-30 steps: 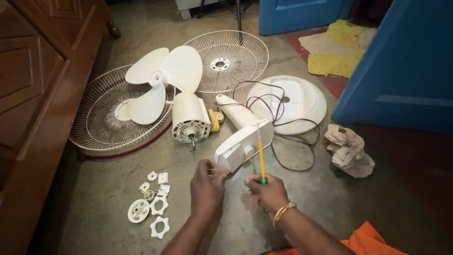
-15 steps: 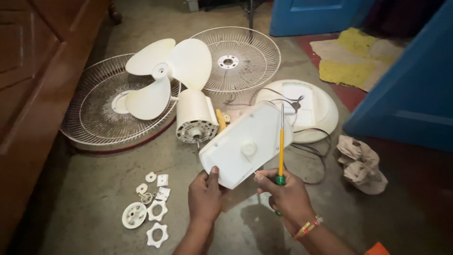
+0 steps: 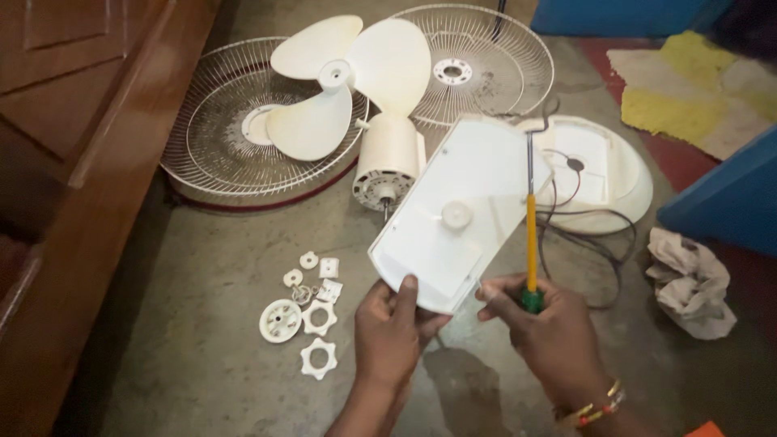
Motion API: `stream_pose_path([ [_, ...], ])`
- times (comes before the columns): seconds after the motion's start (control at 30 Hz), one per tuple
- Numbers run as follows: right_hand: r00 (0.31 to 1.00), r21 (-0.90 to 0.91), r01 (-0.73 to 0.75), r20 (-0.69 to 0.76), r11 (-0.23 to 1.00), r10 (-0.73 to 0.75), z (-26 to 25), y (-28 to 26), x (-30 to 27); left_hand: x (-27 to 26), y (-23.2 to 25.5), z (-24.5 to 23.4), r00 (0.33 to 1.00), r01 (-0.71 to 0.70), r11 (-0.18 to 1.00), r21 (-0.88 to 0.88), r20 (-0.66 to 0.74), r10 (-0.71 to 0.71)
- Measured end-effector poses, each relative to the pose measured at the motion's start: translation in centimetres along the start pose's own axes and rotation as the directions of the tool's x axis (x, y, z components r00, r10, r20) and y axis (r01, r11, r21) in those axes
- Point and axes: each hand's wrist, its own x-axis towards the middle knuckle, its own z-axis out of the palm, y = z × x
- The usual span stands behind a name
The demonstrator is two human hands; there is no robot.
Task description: The person uses a screwdriver to remove screws from a white plastic fan housing while seated on the floor. Disassembled fan parts, including blades, motor, and cage, are visible nearby.
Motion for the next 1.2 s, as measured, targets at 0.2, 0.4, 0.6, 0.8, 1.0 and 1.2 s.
stream_pose_path([
  [0.2, 0.998, -0.109, 0.027, -0.053, 0.994, -0.033, 0.1, -1.0, 0.1, 0.5, 0.6, 0.5, 0.997, -0.046, 0.993, 0.109, 0.063, 0.04],
  [0.4, 0.997, -0.117, -0.011, -0.078, 0.993, 0.002, 0.0, -0.8, 0.1, 0.7, -0.2, 0.5, 0.995, -0.075, 0.991, 0.112, 0.072, 0.067],
  [0.6, 0.996, -0.138, -0.039, -0.083, 0.99, 0.028, 0.1, -0.6, 0.3, 0.6, -0.4, 0.5, 0.997, -0.054, 0.988, 0.142, 0.061, 0.045],
  [0.8, 0.99, -0.199, 0.103, -0.075, 0.975, -0.12, 0.1, 0.3, 0.3, 0.6, -0.5, 0.6, 0.996, -0.067, 0.989, 0.135, 0.076, 0.057],
  [1.0, 0.992, -0.157, 0.059, -0.103, 0.986, -0.076, 0.3, 0.9, 0.2, 0.8, -0.9, 0.6, 0.993, -0.086, 0.99, 0.115, 0.088, 0.076],
  [1.2, 0.977, -0.042, 0.101, -0.182, 0.994, -0.107, 0.7, 1.5, 0.2, 0.7, -1.1, 0.6, 0.992, -0.086, 0.992, 0.094, 0.101, 0.076],
])
